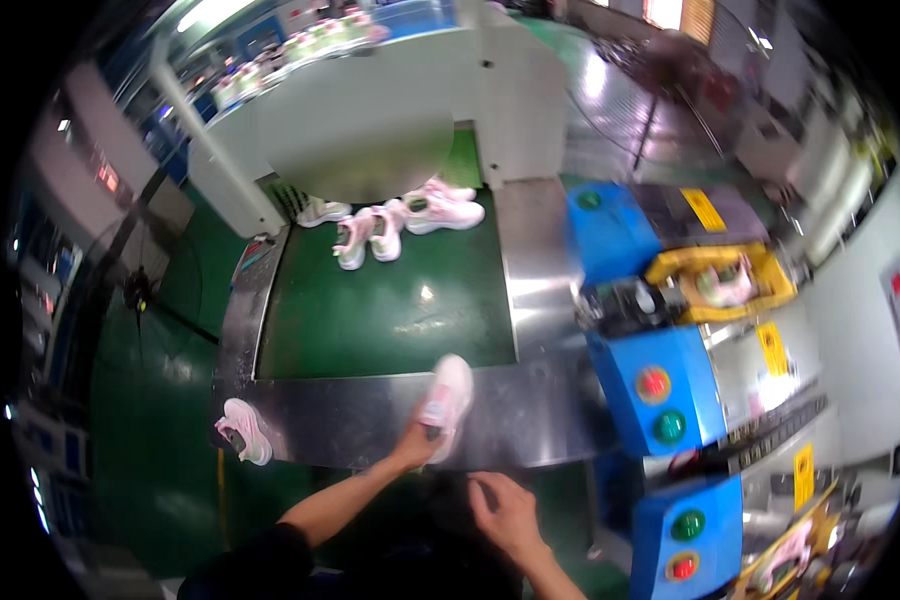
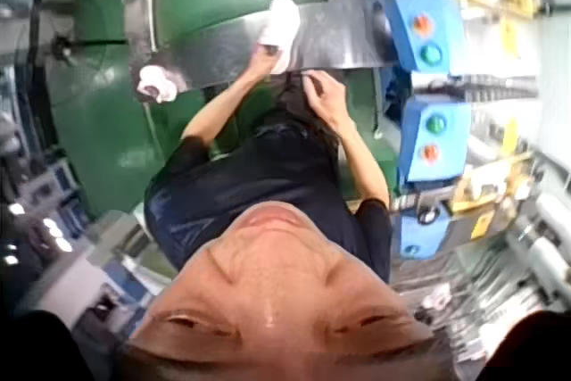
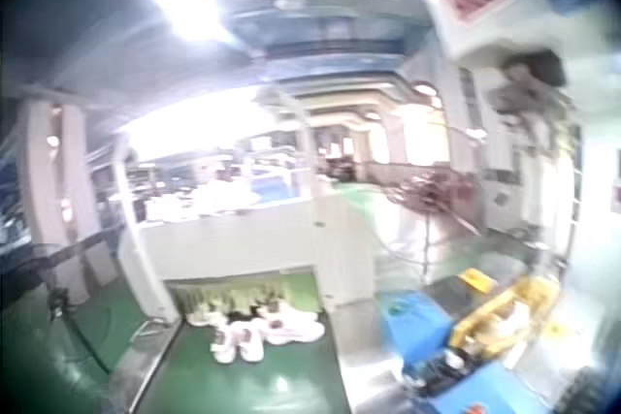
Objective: The person takes shoes from a conveyor belt, inserts shoe lasts into them, positions the shoes into a pressing machine to operate it, and places them into a conveyor tunnel.
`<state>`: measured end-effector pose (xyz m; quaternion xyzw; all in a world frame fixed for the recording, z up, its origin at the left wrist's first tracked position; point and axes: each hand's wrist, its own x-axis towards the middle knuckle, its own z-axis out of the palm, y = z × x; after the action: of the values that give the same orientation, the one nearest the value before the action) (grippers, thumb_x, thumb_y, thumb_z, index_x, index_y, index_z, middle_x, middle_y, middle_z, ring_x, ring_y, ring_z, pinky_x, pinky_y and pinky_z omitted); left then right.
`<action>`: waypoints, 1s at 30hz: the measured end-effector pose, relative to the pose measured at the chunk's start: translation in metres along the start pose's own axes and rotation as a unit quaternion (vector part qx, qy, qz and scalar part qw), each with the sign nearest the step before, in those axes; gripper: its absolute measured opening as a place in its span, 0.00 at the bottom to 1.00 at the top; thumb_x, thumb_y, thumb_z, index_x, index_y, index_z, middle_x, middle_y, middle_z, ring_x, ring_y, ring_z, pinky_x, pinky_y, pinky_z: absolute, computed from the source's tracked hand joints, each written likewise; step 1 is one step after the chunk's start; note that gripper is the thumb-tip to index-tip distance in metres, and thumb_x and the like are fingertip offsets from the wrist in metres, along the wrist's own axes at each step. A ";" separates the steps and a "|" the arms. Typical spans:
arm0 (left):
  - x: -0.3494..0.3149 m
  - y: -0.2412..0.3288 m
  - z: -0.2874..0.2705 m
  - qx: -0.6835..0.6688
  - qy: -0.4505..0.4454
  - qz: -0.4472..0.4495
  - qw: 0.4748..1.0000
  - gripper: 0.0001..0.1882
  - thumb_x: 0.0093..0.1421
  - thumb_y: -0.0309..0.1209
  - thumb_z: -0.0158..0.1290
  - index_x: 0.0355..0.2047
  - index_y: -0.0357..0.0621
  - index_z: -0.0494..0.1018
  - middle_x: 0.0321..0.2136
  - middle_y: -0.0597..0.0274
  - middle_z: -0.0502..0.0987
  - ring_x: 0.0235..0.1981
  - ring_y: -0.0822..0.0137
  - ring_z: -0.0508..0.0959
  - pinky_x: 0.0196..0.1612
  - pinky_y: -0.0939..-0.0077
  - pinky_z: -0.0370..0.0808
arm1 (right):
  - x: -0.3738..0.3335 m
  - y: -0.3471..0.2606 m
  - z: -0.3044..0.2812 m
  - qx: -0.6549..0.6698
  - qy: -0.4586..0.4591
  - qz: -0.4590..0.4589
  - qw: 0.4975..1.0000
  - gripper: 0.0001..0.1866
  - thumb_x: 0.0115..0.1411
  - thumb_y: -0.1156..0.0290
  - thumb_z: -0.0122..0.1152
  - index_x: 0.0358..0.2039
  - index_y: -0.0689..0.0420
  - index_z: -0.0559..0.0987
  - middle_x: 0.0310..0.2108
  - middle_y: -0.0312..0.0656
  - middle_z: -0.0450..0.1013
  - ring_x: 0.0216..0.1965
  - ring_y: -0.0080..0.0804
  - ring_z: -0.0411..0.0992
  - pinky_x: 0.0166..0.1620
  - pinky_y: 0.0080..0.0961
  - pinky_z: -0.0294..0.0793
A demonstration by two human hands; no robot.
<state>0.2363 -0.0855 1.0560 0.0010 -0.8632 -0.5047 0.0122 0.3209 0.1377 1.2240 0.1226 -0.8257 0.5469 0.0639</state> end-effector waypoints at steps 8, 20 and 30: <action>0.029 0.065 -0.103 -0.150 -0.156 -0.061 0.974 0.42 0.51 0.39 0.61 0.59 0.31 0.55 0.54 0.38 0.65 0.58 0.48 0.64 0.61 0.61 0.60 | 0.032 -0.049 0.066 0.107 0.091 0.255 0.957 0.10 0.58 0.74 0.58 0.38 0.66 0.78 0.31 0.43 0.78 0.35 0.25 0.75 0.42 0.19 0.72; 0.201 -0.218 -0.302 0.318 0.212 -0.054 0.922 0.25 0.57 0.27 0.49 0.53 0.27 0.61 0.57 0.40 0.61 0.59 0.42 0.60 0.63 0.50 0.53 | 0.496 0.120 0.335 -0.208 0.017 0.224 0.952 0.49 0.49 0.50 0.64 0.58 0.73 0.54 0.53 0.67 0.61 0.54 0.58 0.64 0.57 0.41 0.63; 0.178 -0.206 -0.311 0.324 0.230 -0.035 0.917 0.22 0.57 0.26 0.49 0.52 0.31 0.64 0.58 0.48 0.62 0.60 0.47 0.61 0.62 0.53 0.57 | 0.490 0.087 0.298 -0.096 -0.080 0.283 0.951 0.27 0.50 0.62 0.65 0.46 0.65 0.71 0.41 0.50 0.73 0.42 0.43 0.72 0.46 0.35 0.71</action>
<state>0.0632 -0.4601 1.0326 0.1512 -0.9522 -0.1835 0.1921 -0.1657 -0.1686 1.1465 -0.0797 -0.8775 0.4488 -0.1489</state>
